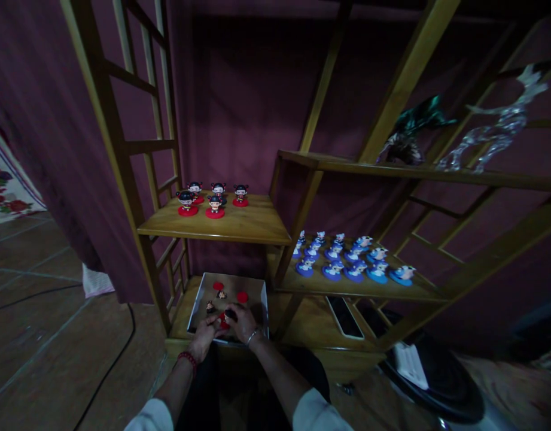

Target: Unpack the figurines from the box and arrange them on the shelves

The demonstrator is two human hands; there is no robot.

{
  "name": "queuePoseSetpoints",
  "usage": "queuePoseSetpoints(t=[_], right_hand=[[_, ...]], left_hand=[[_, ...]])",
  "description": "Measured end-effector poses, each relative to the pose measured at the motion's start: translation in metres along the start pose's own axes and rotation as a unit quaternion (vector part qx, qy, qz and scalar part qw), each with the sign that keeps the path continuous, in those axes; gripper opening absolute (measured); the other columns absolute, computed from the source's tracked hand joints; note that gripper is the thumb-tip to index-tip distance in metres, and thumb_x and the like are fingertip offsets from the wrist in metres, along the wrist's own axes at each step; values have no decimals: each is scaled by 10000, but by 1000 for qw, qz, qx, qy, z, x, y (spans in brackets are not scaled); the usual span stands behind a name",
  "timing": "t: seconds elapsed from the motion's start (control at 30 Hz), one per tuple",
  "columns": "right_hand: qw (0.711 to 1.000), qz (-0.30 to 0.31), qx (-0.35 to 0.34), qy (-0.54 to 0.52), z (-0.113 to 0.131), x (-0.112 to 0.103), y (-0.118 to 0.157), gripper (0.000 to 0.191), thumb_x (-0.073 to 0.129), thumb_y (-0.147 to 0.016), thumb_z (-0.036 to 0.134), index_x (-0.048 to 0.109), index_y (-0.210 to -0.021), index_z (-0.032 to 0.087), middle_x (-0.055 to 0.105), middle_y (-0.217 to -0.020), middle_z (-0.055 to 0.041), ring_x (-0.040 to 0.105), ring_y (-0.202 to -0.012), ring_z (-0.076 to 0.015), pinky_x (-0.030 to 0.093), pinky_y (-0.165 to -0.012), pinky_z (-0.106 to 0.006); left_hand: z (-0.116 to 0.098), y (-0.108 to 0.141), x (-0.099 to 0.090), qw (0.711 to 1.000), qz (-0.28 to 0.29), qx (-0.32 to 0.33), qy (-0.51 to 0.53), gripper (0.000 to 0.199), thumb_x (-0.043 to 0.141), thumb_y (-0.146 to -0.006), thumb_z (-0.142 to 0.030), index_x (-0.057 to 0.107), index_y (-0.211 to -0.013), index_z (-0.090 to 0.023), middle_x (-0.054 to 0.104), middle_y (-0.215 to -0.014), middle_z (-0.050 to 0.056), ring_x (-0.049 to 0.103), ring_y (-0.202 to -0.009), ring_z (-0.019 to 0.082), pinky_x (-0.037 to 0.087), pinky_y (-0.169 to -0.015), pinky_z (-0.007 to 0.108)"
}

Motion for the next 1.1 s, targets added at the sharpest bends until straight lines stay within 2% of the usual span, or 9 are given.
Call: queuePoseSetpoints(t=[0.17,0.33,0.5,0.67,0.83,0.97,1.1], right_hand=[[1000,6,-5,3,-1,0,-1,259,566,-654,92,642,-867,216,660,-872,-26,603,-822,-169,450,-769,-270],[1000,14,3,-11,3,-3,-1,266,557,-656,97,658,-869,222,677,-858,-24,616,-824,-184,457,-769,-283],[1000,12,6,-11,8,-3,1,270,546,-655,90,672,-867,199,685,-877,-50,620,-843,-207,453,-781,-293],[1000,9,5,-10,8,0,5,260,518,-667,85,669,-829,221,683,-802,-15,615,-777,-178,448,-719,-258],[1000,19,10,4,5,-2,9,217,514,-671,108,657,-794,215,672,-757,-10,609,-738,-172,438,-676,-240],[1000,19,2,21,3,-4,12,237,533,-670,140,649,-862,216,674,-811,-24,612,-769,-183,447,-707,-257],[1000,-2,26,-14,-1,1,13,398,545,-629,92,626,-1000,209,668,-947,-49,613,-865,-190,457,-788,-279]], left_hand=[[-1,1,2,1000,19,8,22,182,740,-569,-245,636,-651,-120,667,-633,51,652,-730,205,512,-764,349],[-3,4,5,999,40,7,34,229,761,-525,-272,631,-630,-116,680,-676,67,652,-746,216,513,-751,346],[-4,6,5,999,33,14,35,158,722,-570,-236,622,-614,-122,677,-663,70,654,-729,209,511,-747,338],[-1,4,3,1000,25,-10,2,59,669,-613,-152,616,-597,-131,668,-623,61,657,-697,211,511,-740,351],[3,-2,2,999,25,-11,-20,29,640,-641,-152,626,-626,-132,672,-638,58,657,-690,214,515,-728,368],[4,-3,3,999,25,-8,-35,81,673,-616,-203,638,-643,-135,679,-649,52,657,-708,222,518,-725,367],[2,0,1,999,27,9,-16,225,720,-569,-281,662,-729,-134,692,-703,61,657,-757,235,521,-717,357]])
Point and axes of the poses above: each hand's wrist, its own y-axis away from the middle knuckle, its own x-axis out of the palm, z = x × y, the point moved 4 cm from there along -y, towards the middle knuckle
